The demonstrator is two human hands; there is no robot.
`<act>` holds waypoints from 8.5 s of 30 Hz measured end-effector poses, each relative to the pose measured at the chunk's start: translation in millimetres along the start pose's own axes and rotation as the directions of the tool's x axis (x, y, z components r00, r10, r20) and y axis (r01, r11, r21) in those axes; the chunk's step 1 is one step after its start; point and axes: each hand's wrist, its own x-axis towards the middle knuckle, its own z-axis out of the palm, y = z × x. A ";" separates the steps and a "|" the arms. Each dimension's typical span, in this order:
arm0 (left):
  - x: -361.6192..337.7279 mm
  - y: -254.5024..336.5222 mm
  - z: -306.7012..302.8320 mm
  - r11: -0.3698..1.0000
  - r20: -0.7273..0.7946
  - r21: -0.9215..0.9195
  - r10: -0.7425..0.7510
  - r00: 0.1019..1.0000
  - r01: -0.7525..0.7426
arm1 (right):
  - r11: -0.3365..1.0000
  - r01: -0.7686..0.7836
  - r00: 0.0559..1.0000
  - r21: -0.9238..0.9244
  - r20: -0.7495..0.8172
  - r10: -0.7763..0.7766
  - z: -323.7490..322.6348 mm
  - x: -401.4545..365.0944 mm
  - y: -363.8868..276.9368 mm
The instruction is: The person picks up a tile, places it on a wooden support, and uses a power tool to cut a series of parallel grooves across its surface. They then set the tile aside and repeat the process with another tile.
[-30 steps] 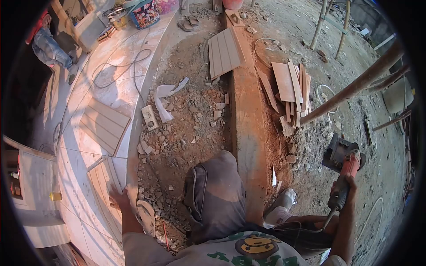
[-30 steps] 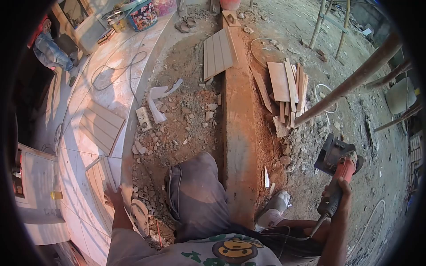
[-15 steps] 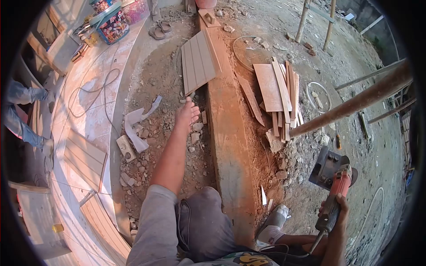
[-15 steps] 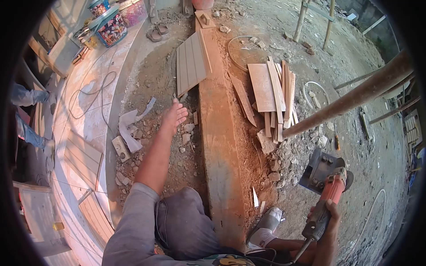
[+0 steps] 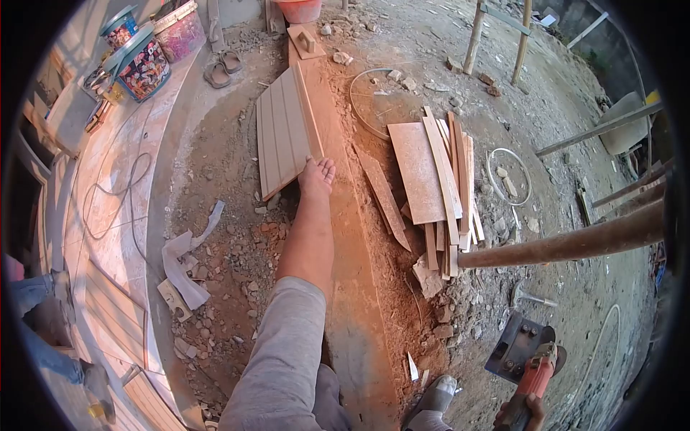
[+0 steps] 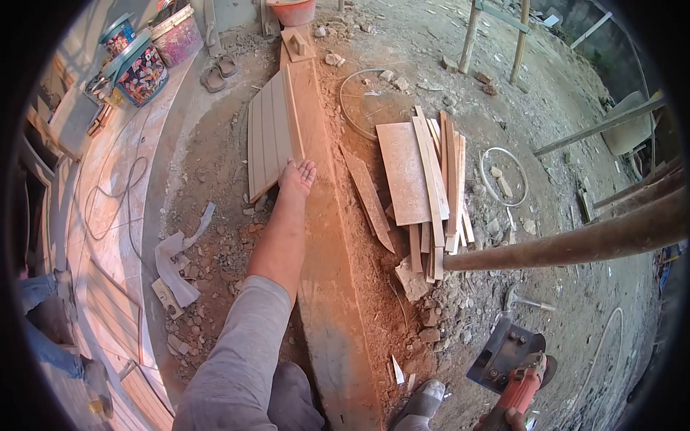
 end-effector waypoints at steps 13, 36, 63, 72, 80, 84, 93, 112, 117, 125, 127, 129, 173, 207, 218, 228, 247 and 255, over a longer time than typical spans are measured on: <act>-44.5 12.4 -33.0 0.984 -0.138 -0.145 0.084 0.987 -0.105 | 0.976 -0.184 0.979 0.119 0.115 0.171 -41.2 40.9 6.0; -462.0 -190.5 -176.8 0.959 0.037 -0.082 -0.270 0.962 0.272 | 0.919 0.393 0.796 -0.040 0.515 -0.318 -89.5 55.6 -18.6; -146.0 -84.7 -402.1 0.268 -0.386 0.919 0.469 0.795 0.288 | 0.953 0.303 0.902 -0.003 0.323 -0.286 -103.5 63.9 -10.0; -236.9 -60.3 -303.8 0.375 -0.403 0.899 0.498 0.768 0.228 | 0.945 0.321 0.908 -0.068 0.304 -0.287 -74.6 61.5 -18.6; -283.1 -35.3 -275.7 0.240 -0.120 0.970 0.601 0.791 -0.035 | 0.939 0.307 0.893 -0.153 0.388 -0.228 -74.4 52.0 -15.2; -298.5 -56.4 -266.8 0.129 -0.107 0.991 0.575 0.811 0.039 | 0.937 0.317 0.870 -0.148 0.438 -0.226 -83.0 49.9 -12.8; -303.9 -100.5 -289.2 0.295 -0.038 0.947 0.492 0.870 -0.125 | 0.934 0.329 0.870 -0.137 0.428 -0.244 -98.1 37.5 -10.6; -306.8 -99.4 -322.5 0.320 0.019 0.927 0.486 0.874 -0.198 | 0.909 0.361 0.788 -0.208 0.589 -0.178 -100.2 24.3 -2.0; -319.6 -101.6 -320.7 0.307 -0.018 0.939 0.489 0.872 -0.153 | 0.907 0.366 0.780 -0.208 0.600 -0.178 -95.6 12.9 2.0; -395.4 -82.9 -233.5 0.179 0.091 0.924 0.755 0.650 -0.337 | 0.859 0.485 0.617 -0.166 0.761 -0.201 -80.3 10.7 51.3; -426.5 -73.3 -200.1 0.176 0.176 0.895 0.705 0.687 -0.410 | 0.897 0.437 0.574 -0.056 0.786 -0.230 -69.8 3.4 72.6; -454.3 -68.3 -176.3 0.189 0.250 0.860 0.653 0.715 -0.473 | 0.901 0.433 0.541 -0.004 0.801 -0.257 -58.7 7.2 96.2; -253.5 -55.4 -76.8 0.535 0.310 0.687 0.396 0.864 -0.492 | 0.498 0.800 0.521 -0.336 0.800 -0.297 181.2 97.0 57.7; -139.0 -17.5 -52.4 0.305 0.401 0.821 0.295 0.867 -0.483 | 0.590 0.801 0.369 -0.099 0.859 -0.356 348.3 179.6 28.1; -258.1 -68.1 -228.1 -0.221 0.088 0.973 0.633 0.770 0.071 | 0.639 0.758 0.382 -0.130 0.883 -0.273 346.1 178.5 17.0; -256.2 -70.0 -220.8 -0.265 0.149 0.964 0.586 0.797 0.015 | 0.682 0.711 0.445 -0.169 0.860 -0.250 364.5 181.4 15.0; -255.3 -71.9 -218.4 -0.430 0.196 0.898 0.581 0.790 0.093 | 0.723 0.662 0.455 -0.197 0.872 -0.179 363.6 183.8 -1.4; -251.8 -67.1 -222.5 -0.467 0.215 0.879 0.566 0.796 0.095 | 0.751 0.627 0.466 -0.206 0.872 -0.150 366.3 182.0 6.1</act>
